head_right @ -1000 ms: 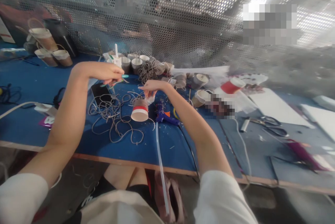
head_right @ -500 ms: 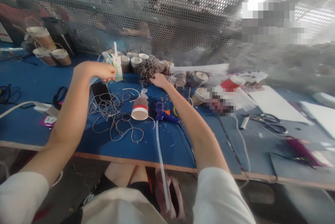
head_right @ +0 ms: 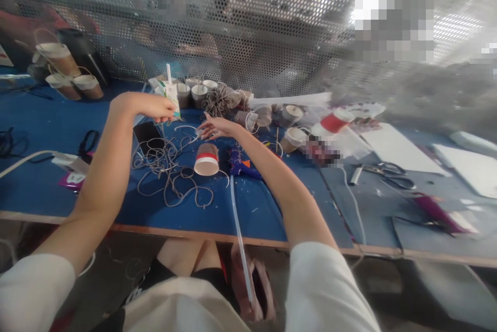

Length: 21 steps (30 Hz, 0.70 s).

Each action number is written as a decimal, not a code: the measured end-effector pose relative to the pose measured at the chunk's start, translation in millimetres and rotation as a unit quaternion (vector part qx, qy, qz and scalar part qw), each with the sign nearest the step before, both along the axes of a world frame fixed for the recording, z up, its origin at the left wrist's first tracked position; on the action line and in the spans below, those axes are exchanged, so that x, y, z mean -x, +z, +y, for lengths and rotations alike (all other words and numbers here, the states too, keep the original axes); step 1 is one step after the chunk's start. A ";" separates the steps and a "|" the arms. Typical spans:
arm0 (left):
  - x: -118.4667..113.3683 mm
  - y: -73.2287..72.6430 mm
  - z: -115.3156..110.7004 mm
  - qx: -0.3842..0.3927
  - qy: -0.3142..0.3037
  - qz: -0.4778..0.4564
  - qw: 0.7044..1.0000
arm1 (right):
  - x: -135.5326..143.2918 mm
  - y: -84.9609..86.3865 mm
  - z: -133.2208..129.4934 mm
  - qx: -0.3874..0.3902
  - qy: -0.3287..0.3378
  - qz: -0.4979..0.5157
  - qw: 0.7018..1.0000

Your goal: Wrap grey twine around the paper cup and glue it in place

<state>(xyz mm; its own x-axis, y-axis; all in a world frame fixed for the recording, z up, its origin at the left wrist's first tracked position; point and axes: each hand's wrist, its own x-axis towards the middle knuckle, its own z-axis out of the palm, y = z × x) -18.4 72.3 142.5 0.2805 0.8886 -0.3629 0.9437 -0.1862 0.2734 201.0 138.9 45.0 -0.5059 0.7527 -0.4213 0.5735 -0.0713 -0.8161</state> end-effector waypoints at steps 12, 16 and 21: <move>-5.6 7.6 -6.6 -0.030 -0.032 -0.041 0.998 | -25.6 29.2 3.8 -0.267 -0.202 -0.049 0.941; -10.4 10.1 -10.5 -0.032 -0.061 -0.004 0.998 | -65.3 40.7 -43.5 -0.395 -0.157 -0.164 0.890; -11.2 3.5 -4.0 -0.006 -0.051 0.025 0.998 | -120.6 15.9 -119.1 -0.387 0.025 -0.267 0.882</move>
